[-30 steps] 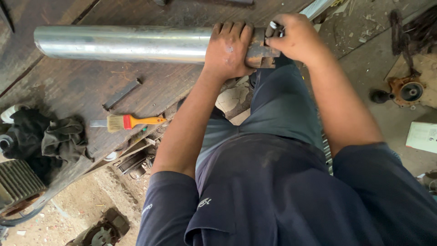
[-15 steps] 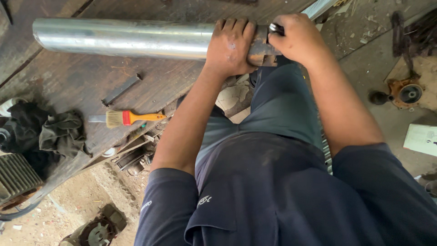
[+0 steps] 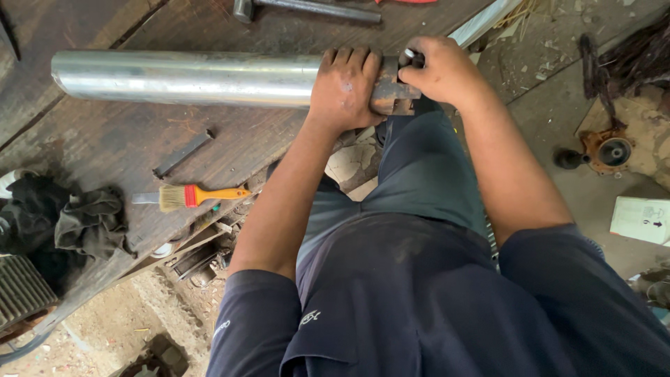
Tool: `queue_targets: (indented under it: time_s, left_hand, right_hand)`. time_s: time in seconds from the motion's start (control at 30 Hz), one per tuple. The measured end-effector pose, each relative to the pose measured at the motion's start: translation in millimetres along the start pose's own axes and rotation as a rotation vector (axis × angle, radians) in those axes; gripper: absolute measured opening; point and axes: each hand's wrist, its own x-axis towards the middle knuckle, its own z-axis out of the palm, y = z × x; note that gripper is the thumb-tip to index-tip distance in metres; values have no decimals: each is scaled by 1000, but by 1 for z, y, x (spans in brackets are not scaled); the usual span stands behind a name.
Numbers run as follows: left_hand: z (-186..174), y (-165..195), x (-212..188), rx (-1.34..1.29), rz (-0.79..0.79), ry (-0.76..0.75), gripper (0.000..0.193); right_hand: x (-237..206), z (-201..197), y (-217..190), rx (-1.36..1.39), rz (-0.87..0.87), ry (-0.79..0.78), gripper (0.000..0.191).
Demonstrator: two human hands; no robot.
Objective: The person works on a metal hydraulic cylinder resting across their lap. They use a wrench to loosen a fitting on the end cap, tap and pull the cap free, remove the internal piston and seal parts by hand, then reposition the cylinder and press the end fitting back onto the tube.
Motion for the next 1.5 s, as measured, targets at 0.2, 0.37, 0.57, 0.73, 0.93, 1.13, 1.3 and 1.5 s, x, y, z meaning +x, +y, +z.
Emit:
queue_targets:
  time_s: [0.2, 0.37, 0.57, 0.73, 0.93, 1.13, 1.3, 1.5]
  left_hand:
    - [-1, 0, 0, 2, -13, -31, 97]
    - [0, 0, 0, -14, -16, -22, 96]
    - [-2, 0, 1, -9, 20, 44, 97]
    - [-5, 3, 2, -31, -5, 6, 83]
    - [-6, 2, 3, -19, 11, 26, 84]
    - [-4, 0, 1, -26, 9, 21, 88]
    - [-4, 0, 1, -29, -1, 8, 87]
    - [-5, 0, 1, -16, 6, 21, 92]
  right_hand:
    - [1, -2, -3, -22, 35, -22, 30]
    - [2, -3, -7, -118, -47, 16, 29]
    - [1, -2, -8, -114, 1, -16, 33]
    - [7, -2, -3, -144, -42, 7, 42]
    - [6, -6, -1, -110, -34, -67, 34]
    - [-1, -4, -8, 102, 49, -76, 29]
    - [0, -6, -11, 1, -40, -5, 26]
    - [3, -5, -6, -76, -43, -20, 32]
